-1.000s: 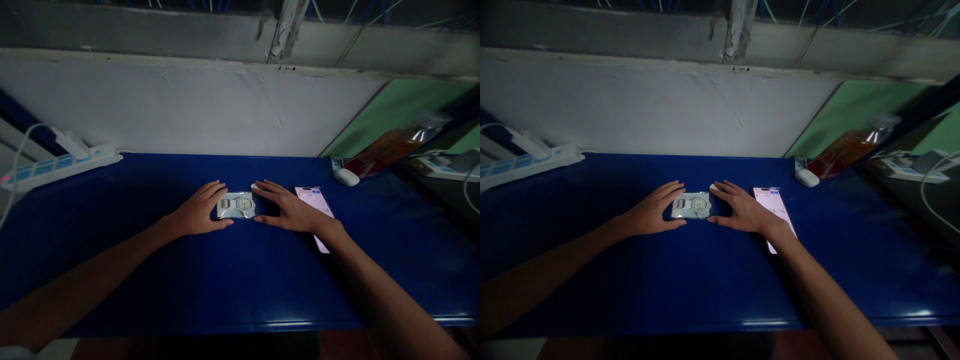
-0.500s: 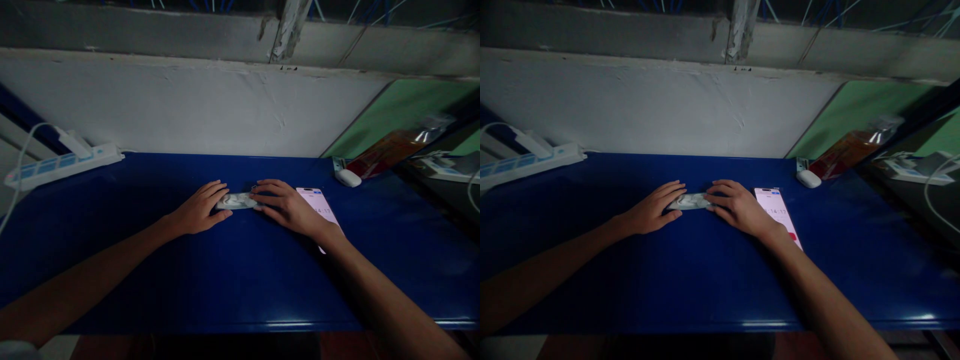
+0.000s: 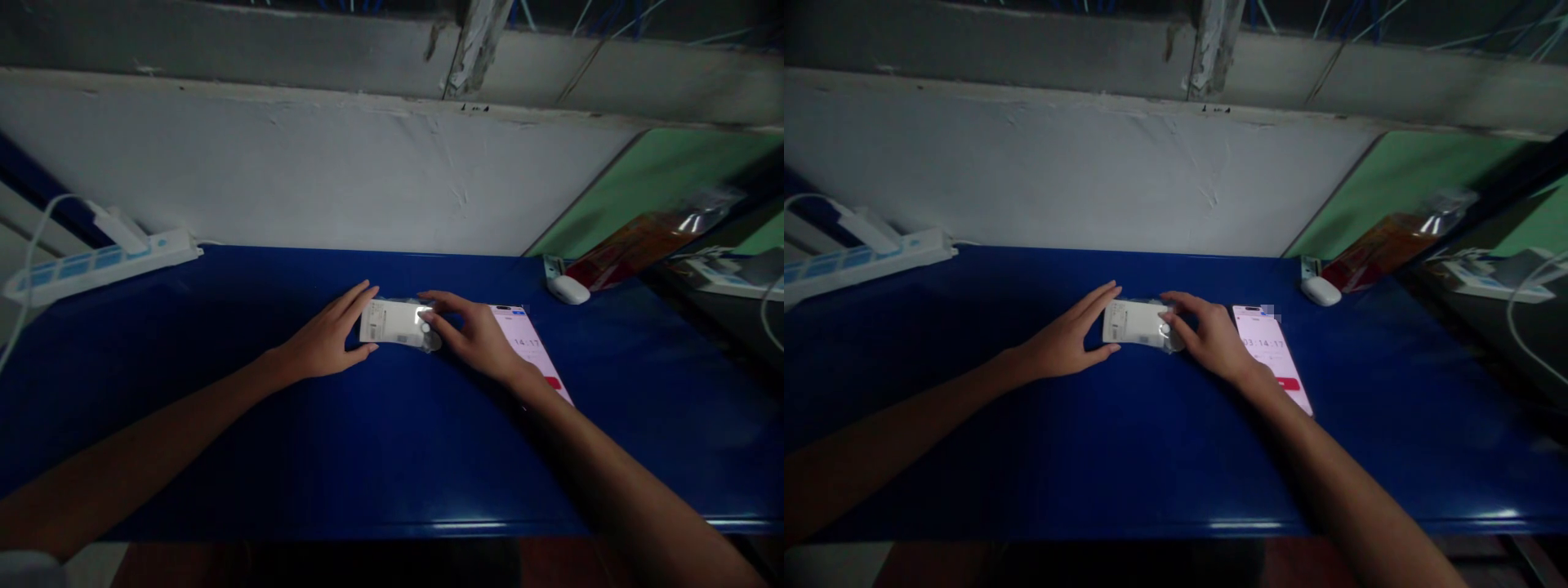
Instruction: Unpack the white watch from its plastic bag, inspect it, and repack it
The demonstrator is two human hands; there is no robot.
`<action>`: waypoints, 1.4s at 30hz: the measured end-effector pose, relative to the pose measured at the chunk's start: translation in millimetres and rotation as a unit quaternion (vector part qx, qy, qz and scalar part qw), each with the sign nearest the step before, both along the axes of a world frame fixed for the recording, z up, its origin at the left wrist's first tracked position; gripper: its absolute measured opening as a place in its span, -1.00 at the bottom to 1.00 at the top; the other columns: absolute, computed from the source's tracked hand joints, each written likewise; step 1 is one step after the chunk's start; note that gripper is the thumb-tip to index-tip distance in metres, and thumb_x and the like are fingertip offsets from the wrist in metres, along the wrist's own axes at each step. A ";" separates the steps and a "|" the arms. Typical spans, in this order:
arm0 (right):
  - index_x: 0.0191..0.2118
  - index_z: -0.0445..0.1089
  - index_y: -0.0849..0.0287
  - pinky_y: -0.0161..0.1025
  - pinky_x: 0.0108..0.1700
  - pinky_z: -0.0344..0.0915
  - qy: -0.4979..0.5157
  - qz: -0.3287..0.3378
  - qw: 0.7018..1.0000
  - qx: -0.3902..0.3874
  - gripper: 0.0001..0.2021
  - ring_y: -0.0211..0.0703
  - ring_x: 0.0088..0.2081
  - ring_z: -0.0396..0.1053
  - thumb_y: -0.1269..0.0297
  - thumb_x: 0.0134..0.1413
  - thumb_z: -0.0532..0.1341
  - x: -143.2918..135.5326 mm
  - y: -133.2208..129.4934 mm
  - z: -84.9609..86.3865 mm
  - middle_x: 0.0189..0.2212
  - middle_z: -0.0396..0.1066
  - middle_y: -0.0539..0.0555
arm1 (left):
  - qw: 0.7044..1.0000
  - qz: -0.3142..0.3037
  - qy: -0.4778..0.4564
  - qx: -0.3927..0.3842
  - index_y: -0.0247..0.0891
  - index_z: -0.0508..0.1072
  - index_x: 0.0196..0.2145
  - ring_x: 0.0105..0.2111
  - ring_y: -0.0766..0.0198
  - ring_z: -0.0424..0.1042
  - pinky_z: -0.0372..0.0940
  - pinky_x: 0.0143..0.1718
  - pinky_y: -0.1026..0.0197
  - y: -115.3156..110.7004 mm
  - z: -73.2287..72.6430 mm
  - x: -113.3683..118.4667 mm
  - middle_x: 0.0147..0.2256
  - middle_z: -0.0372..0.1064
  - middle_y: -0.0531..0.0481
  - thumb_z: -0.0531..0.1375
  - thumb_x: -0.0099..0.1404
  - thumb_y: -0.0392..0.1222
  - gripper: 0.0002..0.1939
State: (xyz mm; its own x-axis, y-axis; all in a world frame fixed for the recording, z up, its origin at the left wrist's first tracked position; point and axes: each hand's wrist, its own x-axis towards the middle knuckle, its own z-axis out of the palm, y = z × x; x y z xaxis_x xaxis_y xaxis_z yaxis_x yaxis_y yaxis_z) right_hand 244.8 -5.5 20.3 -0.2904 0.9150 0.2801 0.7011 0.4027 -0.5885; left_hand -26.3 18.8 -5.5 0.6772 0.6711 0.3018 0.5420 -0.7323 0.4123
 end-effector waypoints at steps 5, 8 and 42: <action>0.22 0.31 0.26 0.17 0.13 0.31 -0.124 0.070 0.988 0.059 -0.55 0.16 0.11 0.38 0.16 0.38 -0.02 2.1 2.3 -1.6 0.08 0.43 0.31 | 1.000 -0.001 0.008 -0.001 -0.35 0.09 0.29 0.33 -0.12 0.02 0.08 0.29 -0.19 1.8 0.3 0.3 0.34 -0.05 -0.39 0.21 0.27 -0.07 -0.28; 0.30 0.22 0.25 0.25 0.24 0.19 -0.152 0.108 0.980 0.064 -0.46 0.22 0.26 0.21 0.04 0.34 0.05 10.3 4.0 1.2 0.24 0.26 0.33 | 1.000 -0.002 0.020 0.004 -0.34 0.12 0.29 0.33 -0.12 0.04 0.07 0.29 -0.21 2.5 -0.8 0.4 0.31 0.03 -0.38 0.19 0.28 -0.03 -0.30; 0.29 0.20 0.28 0.19 0.24 0.22 -0.133 0.065 0.988 0.038 -0.35 0.22 0.24 0.26 -0.10 0.27 0.09 -9.6 -4.8 -1.8 0.20 0.31 0.36 | 0.997 -0.010 0.070 0.025 -0.42 0.03 0.33 0.39 -0.08 -0.18 -0.06 0.34 -0.16 0.5 -2.7 0.8 0.35 -0.05 -0.35 0.10 0.39 0.02 -0.30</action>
State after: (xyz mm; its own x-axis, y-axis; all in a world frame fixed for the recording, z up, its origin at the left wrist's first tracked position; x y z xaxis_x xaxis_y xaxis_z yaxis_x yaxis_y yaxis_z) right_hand 235.3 -10.3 18.5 -0.4770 0.8446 0.2434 0.7665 0.5352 -0.3550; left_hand -25.5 19.3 -8.2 0.7286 0.6430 0.2360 0.5762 -0.7617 0.2964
